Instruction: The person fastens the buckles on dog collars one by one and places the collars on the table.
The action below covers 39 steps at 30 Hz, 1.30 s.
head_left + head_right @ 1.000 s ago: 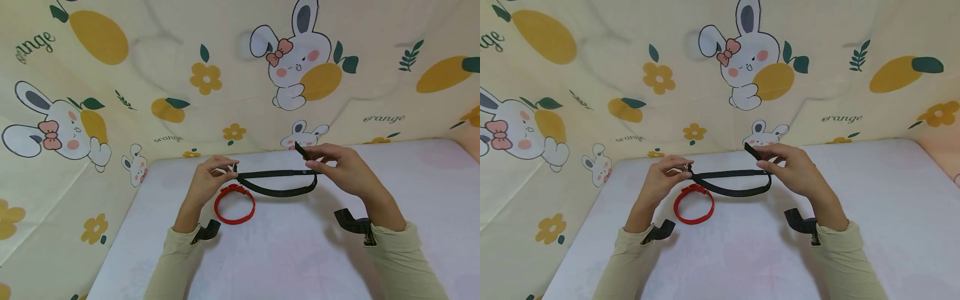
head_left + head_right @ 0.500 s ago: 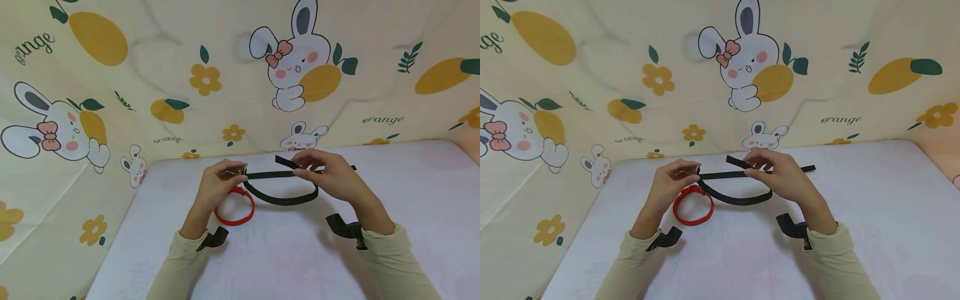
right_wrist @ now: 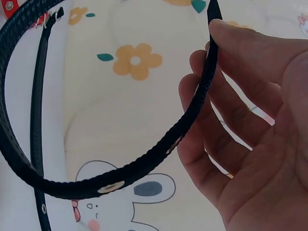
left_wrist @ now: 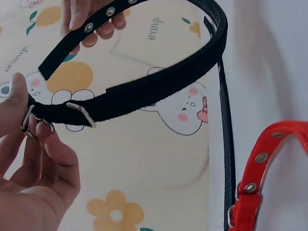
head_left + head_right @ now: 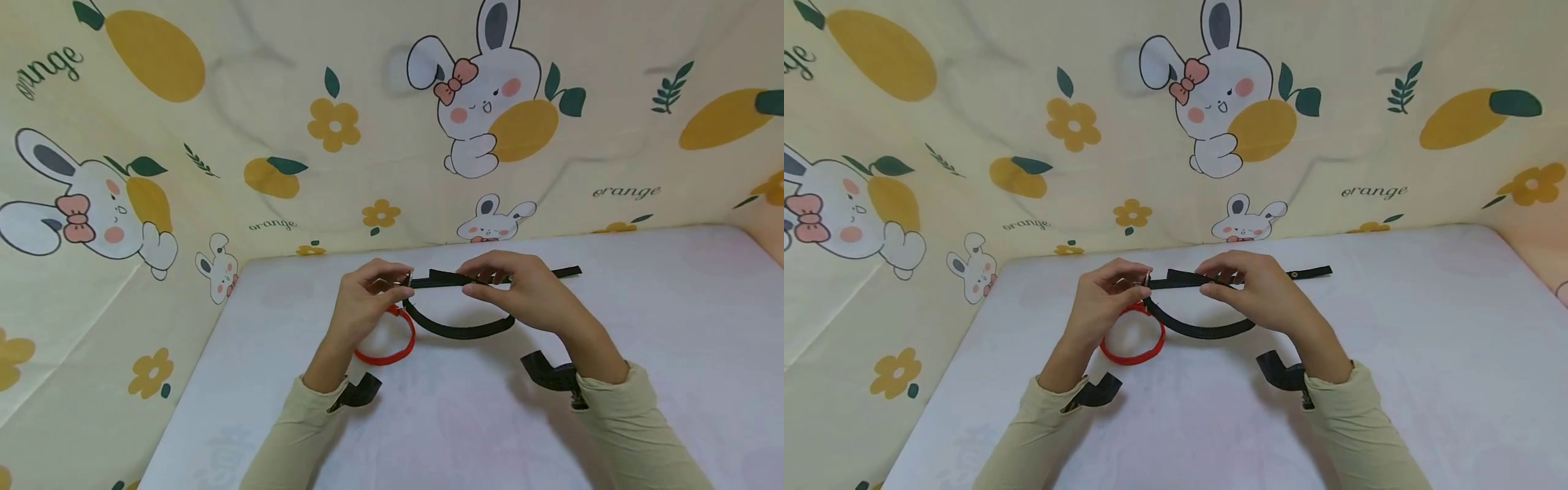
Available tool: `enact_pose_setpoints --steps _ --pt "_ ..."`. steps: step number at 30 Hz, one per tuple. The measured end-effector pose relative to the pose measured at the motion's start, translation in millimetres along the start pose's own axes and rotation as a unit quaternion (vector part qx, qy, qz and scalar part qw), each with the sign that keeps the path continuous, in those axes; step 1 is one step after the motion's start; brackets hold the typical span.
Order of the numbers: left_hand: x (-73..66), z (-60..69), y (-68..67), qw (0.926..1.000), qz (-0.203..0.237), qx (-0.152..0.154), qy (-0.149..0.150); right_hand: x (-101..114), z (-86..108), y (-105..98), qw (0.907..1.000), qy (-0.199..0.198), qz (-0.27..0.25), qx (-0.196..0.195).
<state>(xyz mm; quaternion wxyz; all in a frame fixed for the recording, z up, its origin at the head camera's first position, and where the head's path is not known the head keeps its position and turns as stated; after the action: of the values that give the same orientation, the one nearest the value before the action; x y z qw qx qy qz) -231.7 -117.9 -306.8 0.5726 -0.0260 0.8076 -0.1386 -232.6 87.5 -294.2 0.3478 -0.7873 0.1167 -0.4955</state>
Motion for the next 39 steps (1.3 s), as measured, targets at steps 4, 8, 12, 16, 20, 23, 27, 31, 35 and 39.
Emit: enact_pose_setpoints --steps 4,8,12,16,20,23,27,31,35,39 --pt "-0.8 0.0 3.6 1.0 0.003 -0.002 0.007 4.8 -0.6 3.9 0.9998 -0.01 -0.012 0.008" --pt "-3.0 0.7 7.4 0.9998 0.013 0.0 0.014 6.5 -0.2 6.3 0.9997 -0.006 -0.017 0.014" --pt "-6.0 0.9 11.5 0.9994 0.022 0.007 0.026 7.6 -0.1 7.6 0.9997 -0.005 -0.016 0.016" --pt "-6.1 0.6 15.5 0.999 0.033 0.011 0.03 10.0 -0.1 9.6 0.9995 -0.014 -0.023 0.017" --pt "-4.3 0.5 17.9 0.9991 0.035 0.007 0.021 10.3 0.0 11.8 0.9996 -0.013 -0.016 0.018" --pt "-2.8 0.8 18.0 0.9996 0.028 0.001 0.009 9.9 0.0 12.6 0.9997 -0.007 -0.009 0.019" --pt "0.2 1.7 14.5 0.9993 0.028 -0.016 -0.019 8.2 -1.5 14.1 0.9997 -0.001 -0.001 0.023" --pt "1.7 3.3 5.1 0.9973 0.043 -0.045 -0.039 4.0 -4.1 13.2 0.9996 0.009 0.01 0.025" --pt "1.6 3.4 -0.1 0.9957 0.059 -0.056 -0.044 -0.9 -2.3 4.7 0.9996 0.022 0.017 0.011" --pt "2.5 2.2 -0.2 0.9958 0.061 -0.053 -0.043 -1.9 0.3 -4.1 0.9995 0.02 0.021 -0.007"
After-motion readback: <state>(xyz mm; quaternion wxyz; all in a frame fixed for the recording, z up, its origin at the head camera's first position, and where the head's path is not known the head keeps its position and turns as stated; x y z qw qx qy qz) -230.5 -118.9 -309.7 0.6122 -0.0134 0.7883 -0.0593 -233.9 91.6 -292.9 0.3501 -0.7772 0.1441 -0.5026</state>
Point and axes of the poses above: each hand's wrist, its own z-axis away from the middle knuckle, its own y-axis out of the palm, x = y × z, the point moved 10 cm from there along -z, towards the middle knuckle, and after that the axes turned 1 degree about -y, right-handed, at the moved point
